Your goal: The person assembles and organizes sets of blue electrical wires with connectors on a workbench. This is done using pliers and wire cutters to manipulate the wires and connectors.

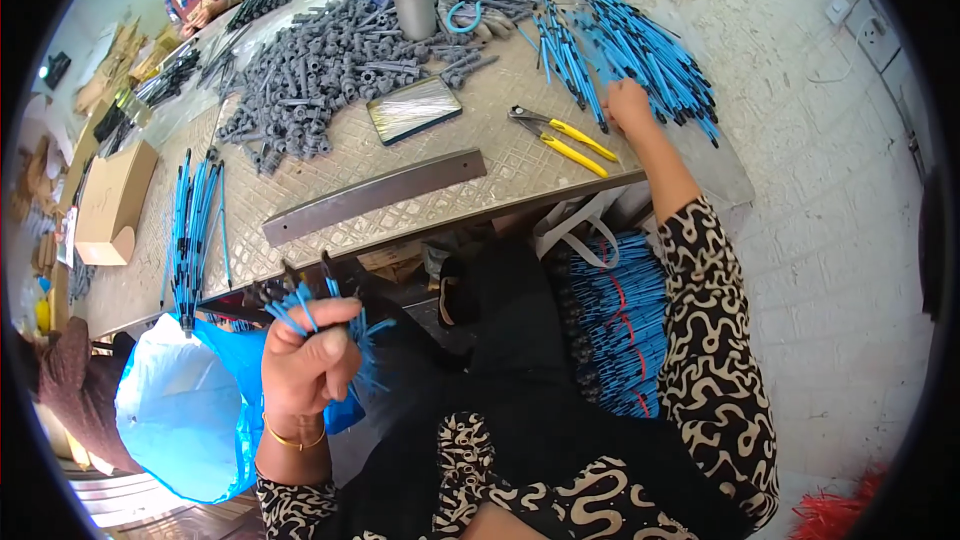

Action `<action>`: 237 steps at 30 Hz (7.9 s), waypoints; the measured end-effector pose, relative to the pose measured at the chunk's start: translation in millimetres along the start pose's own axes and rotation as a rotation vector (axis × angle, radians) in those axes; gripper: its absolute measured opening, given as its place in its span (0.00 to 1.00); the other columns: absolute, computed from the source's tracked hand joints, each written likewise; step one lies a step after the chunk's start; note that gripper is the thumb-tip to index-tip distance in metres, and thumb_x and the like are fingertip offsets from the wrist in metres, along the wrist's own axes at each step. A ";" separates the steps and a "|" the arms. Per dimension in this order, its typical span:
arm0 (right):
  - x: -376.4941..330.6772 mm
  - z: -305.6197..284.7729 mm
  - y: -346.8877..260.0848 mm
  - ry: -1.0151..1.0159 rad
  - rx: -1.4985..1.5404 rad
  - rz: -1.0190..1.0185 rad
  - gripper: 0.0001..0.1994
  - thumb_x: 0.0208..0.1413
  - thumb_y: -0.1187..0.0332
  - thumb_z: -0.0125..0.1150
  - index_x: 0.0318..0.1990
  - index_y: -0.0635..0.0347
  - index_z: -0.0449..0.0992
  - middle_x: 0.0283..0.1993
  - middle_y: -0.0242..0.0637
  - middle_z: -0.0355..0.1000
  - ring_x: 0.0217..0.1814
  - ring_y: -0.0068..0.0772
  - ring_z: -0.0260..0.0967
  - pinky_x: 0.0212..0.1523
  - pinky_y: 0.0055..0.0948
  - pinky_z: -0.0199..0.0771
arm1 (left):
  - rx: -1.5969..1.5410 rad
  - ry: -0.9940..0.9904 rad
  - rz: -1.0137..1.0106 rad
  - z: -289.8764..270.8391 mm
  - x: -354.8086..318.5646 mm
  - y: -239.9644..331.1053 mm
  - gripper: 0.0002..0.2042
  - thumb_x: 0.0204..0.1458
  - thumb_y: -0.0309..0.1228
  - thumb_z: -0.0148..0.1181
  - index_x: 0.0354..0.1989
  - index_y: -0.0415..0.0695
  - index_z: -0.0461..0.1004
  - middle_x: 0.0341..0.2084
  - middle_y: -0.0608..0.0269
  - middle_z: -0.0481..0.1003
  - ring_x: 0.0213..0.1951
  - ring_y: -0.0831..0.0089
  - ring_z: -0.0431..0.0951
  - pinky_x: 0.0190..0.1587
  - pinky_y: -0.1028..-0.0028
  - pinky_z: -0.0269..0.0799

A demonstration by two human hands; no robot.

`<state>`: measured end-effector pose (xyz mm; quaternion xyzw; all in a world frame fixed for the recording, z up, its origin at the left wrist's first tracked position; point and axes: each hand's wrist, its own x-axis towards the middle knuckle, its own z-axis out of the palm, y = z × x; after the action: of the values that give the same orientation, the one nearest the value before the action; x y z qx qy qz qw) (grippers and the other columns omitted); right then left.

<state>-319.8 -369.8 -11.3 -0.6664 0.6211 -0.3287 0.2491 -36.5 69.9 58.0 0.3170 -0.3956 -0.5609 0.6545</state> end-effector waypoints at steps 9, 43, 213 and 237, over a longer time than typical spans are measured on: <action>-178.7 -20.9 -93.1 -0.632 0.795 -0.069 0.08 0.54 0.66 0.44 0.36 0.62 0.62 0.25 0.38 0.67 0.13 0.17 0.56 0.13 0.15 0.54 | -0.213 0.392 0.069 10.1 66.6 -19.0 0.14 0.55 0.25 0.46 0.50 0.38 0.64 0.48 0.43 0.68 0.49 0.56 0.70 0.50 0.63 0.65; -288.4 15.3 -91.5 -0.907 0.436 -0.470 0.14 0.57 0.68 0.48 0.48 0.63 0.60 0.28 0.30 0.64 0.29 0.17 0.59 0.32 0.18 0.62 | 0.052 0.736 0.710 -2.6 82.0 -49.3 0.09 0.49 0.20 0.54 0.37 0.43 0.65 0.27 0.64 0.69 0.29 0.74 0.71 0.33 0.74 0.68; -306.9 58.1 -87.3 -0.504 0.656 -1.044 0.22 0.45 0.82 0.55 0.51 0.62 0.68 0.22 0.38 0.64 0.21 0.37 0.63 0.24 0.29 0.65 | 0.087 0.547 0.486 -7.3 55.5 -6.1 0.08 0.49 0.24 0.55 0.38 0.40 0.69 0.29 0.56 0.74 0.32 0.63 0.76 0.37 0.69 0.73; -146.6 1.3 -81.4 -0.213 0.073 -0.534 0.14 0.53 0.58 0.50 0.37 0.59 0.74 0.31 0.45 0.72 0.35 0.43 0.71 0.35 0.37 0.69 | -0.253 -0.052 0.250 15.4 27.7 10.3 0.12 0.51 0.23 0.51 0.44 0.42 0.66 0.33 0.47 0.73 0.30 0.66 0.72 0.32 0.68 0.66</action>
<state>-266.6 -216.1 29.2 -0.8275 0.3820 -0.3332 0.2415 -43.4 44.7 78.8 0.1659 -0.3748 -0.5284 0.7435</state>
